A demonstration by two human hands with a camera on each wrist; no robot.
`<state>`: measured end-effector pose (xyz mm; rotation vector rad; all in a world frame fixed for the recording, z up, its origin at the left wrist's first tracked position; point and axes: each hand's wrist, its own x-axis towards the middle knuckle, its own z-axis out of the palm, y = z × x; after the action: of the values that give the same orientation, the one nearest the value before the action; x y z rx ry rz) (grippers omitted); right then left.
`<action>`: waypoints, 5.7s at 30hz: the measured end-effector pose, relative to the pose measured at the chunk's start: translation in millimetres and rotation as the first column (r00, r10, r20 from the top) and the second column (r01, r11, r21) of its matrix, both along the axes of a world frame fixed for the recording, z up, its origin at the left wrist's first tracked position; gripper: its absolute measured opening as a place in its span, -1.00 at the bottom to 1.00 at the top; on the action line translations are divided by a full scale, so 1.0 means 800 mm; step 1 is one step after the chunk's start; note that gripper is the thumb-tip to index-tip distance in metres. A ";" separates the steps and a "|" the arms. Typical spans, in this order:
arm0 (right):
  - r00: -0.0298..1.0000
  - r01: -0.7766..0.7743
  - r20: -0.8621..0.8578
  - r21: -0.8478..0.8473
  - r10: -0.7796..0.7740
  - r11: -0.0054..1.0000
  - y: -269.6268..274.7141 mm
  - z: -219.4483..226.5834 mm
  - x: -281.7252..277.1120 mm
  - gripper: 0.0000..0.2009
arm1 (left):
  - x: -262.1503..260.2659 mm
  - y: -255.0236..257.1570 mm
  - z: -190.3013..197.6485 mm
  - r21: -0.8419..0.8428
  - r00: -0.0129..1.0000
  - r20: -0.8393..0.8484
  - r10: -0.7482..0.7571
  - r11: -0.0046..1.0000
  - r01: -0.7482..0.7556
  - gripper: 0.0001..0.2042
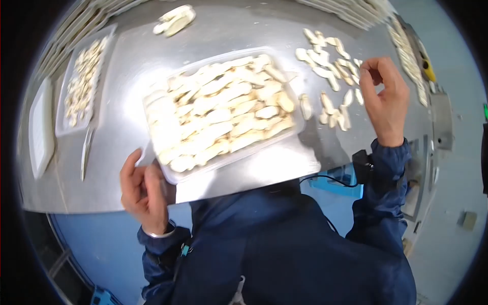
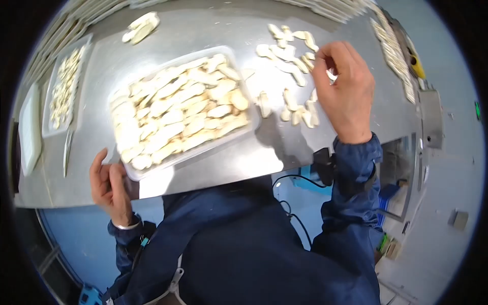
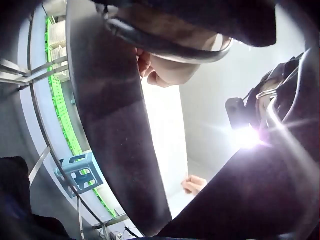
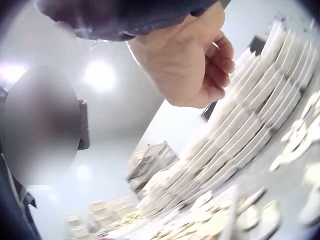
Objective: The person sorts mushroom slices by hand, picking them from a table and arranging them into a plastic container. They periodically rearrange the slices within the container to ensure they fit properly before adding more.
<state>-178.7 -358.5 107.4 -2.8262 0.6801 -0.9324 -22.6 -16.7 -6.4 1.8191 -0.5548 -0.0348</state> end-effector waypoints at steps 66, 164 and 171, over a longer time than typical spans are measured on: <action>0.782 0.420 -0.589 0.255 -0.205 0.871 -0.086 -0.080 -0.106 -0.75 | -0.001 -0.001 -0.007 0.001 0.999 -0.028 0.040 0.999 -0.040 -0.69; 0.975 -0.013 -0.139 0.743 0.174 0.669 -0.080 -0.071 -0.042 -0.79 | 0.000 -0.001 -0.003 0.054 0.999 -0.021 0.043 0.998 -0.042 -0.68; 0.909 0.235 -0.358 0.010 -0.216 0.972 -0.182 -0.071 -0.069 -0.79 | 0.001 0.000 -0.009 0.049 0.999 0.007 0.044 0.998 -0.044 -0.68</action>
<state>-233.8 -503.8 50.3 -2.9395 1.0737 -0.4125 -21.6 -16.8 -13.8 1.8790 -0.5223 -0.0130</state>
